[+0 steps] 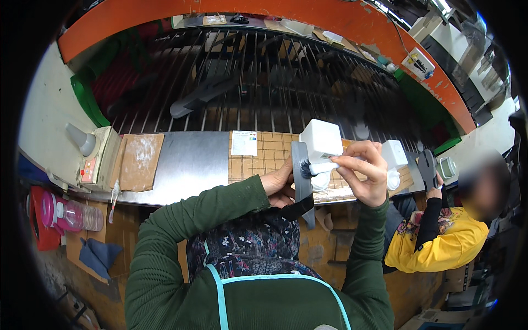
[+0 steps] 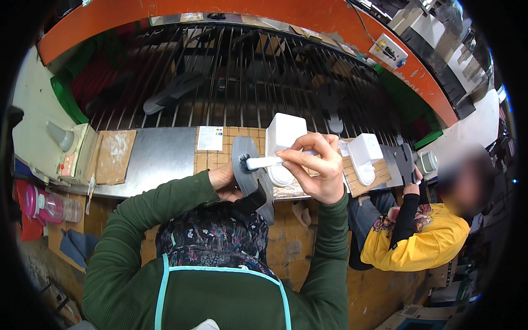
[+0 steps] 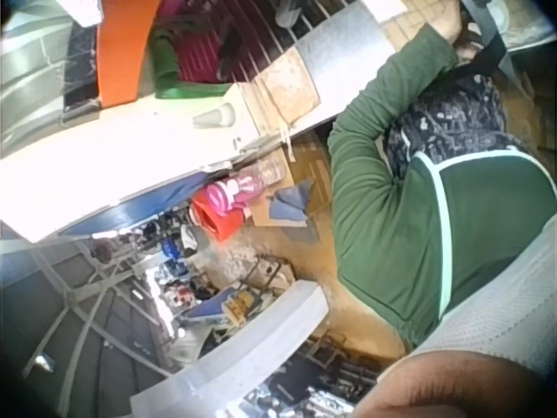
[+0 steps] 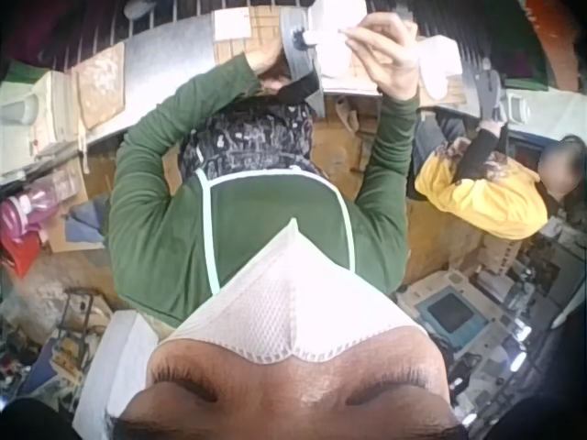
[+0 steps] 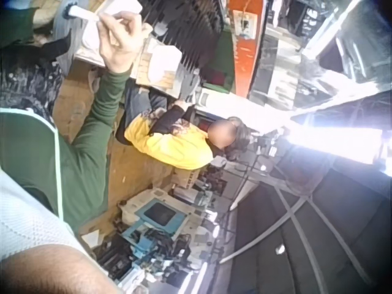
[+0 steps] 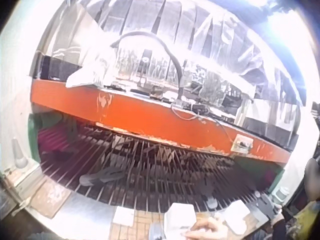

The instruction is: The person applies a white substance to a gray object using a small brush. They repeatedly dip the brush into a container and apply the substance to different areas of the object.

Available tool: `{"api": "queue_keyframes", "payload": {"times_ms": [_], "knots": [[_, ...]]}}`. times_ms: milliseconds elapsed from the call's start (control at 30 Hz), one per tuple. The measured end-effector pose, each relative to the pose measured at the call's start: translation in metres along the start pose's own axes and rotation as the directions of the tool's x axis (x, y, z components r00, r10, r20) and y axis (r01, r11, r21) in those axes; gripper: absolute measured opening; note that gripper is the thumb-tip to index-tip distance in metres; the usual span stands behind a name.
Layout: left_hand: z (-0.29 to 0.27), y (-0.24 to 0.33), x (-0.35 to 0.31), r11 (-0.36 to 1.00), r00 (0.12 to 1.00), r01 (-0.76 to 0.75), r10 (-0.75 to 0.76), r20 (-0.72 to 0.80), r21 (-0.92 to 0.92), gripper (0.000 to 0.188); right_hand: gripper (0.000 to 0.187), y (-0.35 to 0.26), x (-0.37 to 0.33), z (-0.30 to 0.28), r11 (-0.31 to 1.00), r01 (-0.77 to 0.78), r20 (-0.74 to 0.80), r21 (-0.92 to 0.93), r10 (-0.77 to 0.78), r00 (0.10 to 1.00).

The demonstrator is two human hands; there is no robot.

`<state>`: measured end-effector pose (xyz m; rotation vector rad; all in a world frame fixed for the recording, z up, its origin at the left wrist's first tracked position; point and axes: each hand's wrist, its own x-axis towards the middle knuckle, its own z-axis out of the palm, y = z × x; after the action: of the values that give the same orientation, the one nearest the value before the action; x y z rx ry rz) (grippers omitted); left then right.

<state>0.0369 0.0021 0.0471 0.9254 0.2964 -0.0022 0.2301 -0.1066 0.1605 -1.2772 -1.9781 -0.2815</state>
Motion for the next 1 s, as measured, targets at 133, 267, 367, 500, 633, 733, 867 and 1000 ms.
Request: {"api": "queue_keyframes", "payload": {"times_ms": [133,267,367,500,633,733,867,1000], "knots": [[0.002,-0.001,-0.004,0.985,0.990,0.135,-0.138,-0.016,-0.109,0.095,0.026,0.001,-0.003,0.003,1.000,-0.004,0.041,-0.012,0.004,0.999],[0.003,-0.008,-0.006,0.961,0.984,0.178,-0.178,0.021,-0.210,0.095,0.025,0.003,-0.007,0.006,0.999,-0.009,0.078,-0.033,0.011,0.997],[0.004,-0.015,-0.007,0.952,0.988,0.155,-0.144,0.062,-0.262,0.094,0.024,0.005,-0.010,0.011,0.998,-0.060,0.050,0.013,0.059,0.997],[0.006,-0.022,-0.007,0.958,0.989,0.144,-0.134,0.055,-0.248,0.093,0.022,0.006,-0.011,0.017,0.987,-0.163,0.021,0.015,0.162,0.987],[0.009,-0.024,-0.007,0.962,0.994,0.112,-0.111,0.020,-0.249,0.092,0.021,0.008,-0.011,0.017,0.993,-0.119,0.073,-0.014,0.120,0.990],[0.010,-0.025,-0.007,0.959,0.992,0.124,-0.125,0.013,-0.254,0.091,0.021,0.009,-0.013,0.017,0.992,-0.123,0.093,0.004,0.123,0.988],[0.008,-0.026,-0.006,0.945,0.987,0.161,-0.162,0.021,-0.283,0.092,0.022,0.010,-0.018,0.018,0.993,-0.120,0.113,0.004,0.119,0.986],[0.007,-0.028,-0.004,0.932,0.984,0.176,-0.168,0.051,-0.318,0.093,0.024,0.009,-0.022,0.022,0.995,-0.099,0.103,-0.020,0.101,0.990]]}}
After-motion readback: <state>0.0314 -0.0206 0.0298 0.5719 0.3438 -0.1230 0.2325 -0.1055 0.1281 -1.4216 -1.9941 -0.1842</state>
